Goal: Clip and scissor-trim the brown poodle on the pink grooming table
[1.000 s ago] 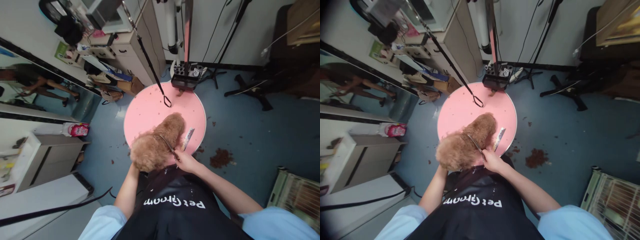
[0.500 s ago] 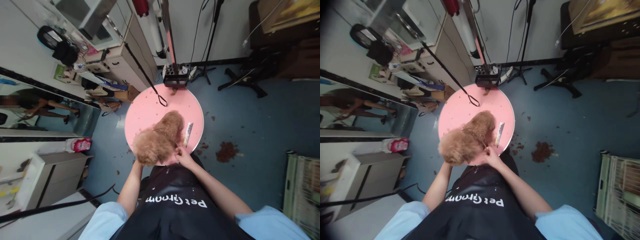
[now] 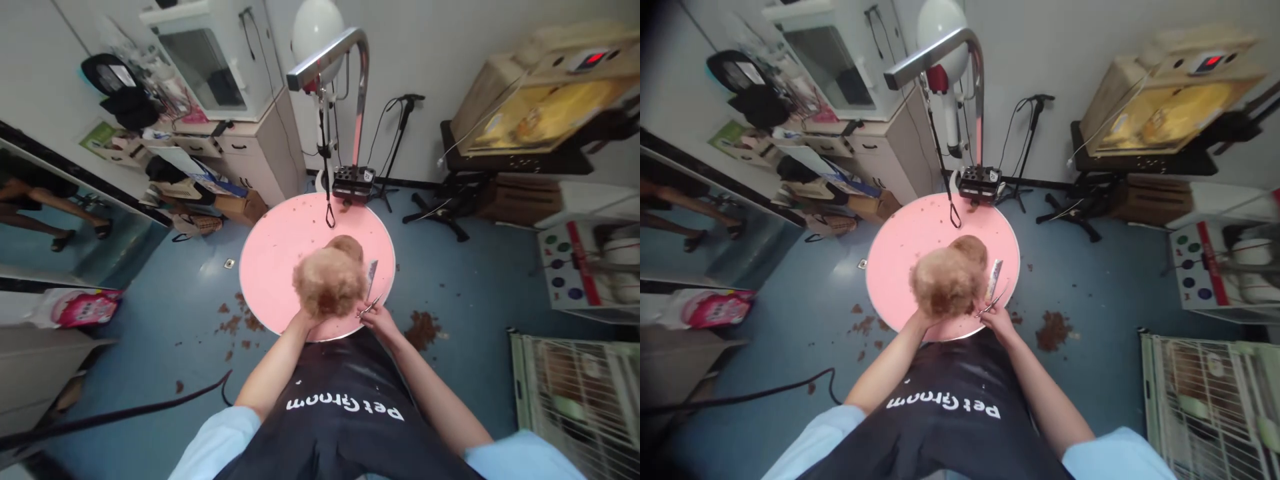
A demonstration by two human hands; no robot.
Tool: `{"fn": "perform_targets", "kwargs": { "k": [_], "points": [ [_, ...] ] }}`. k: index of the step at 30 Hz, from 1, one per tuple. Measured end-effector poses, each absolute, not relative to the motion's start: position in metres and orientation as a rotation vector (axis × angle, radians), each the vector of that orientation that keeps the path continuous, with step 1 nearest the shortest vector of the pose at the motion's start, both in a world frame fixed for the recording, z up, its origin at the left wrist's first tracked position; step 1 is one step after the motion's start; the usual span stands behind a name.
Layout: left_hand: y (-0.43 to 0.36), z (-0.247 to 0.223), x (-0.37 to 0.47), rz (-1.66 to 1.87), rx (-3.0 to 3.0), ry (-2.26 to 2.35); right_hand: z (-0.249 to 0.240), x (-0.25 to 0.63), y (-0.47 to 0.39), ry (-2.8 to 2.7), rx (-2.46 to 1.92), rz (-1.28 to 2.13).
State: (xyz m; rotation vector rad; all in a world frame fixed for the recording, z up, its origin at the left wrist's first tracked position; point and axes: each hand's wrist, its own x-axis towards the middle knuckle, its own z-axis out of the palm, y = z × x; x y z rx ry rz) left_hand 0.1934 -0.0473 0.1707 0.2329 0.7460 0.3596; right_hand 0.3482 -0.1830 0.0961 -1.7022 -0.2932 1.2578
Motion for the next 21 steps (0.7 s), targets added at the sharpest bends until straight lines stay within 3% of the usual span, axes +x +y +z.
{"fn": "perform_targets", "kwargs": {
  "k": [11, 21],
  "points": [
    [-0.051, 0.169, 0.204, 0.418, 0.369, 0.604, 0.141, 0.269, -0.208, -0.989, -1.729, 0.877],
    [-0.053, 0.180, 0.201, 0.405, 0.411, 0.629, 0.155, 0.257, -0.189, -0.826, -1.509, 1.065]
  ]
}}
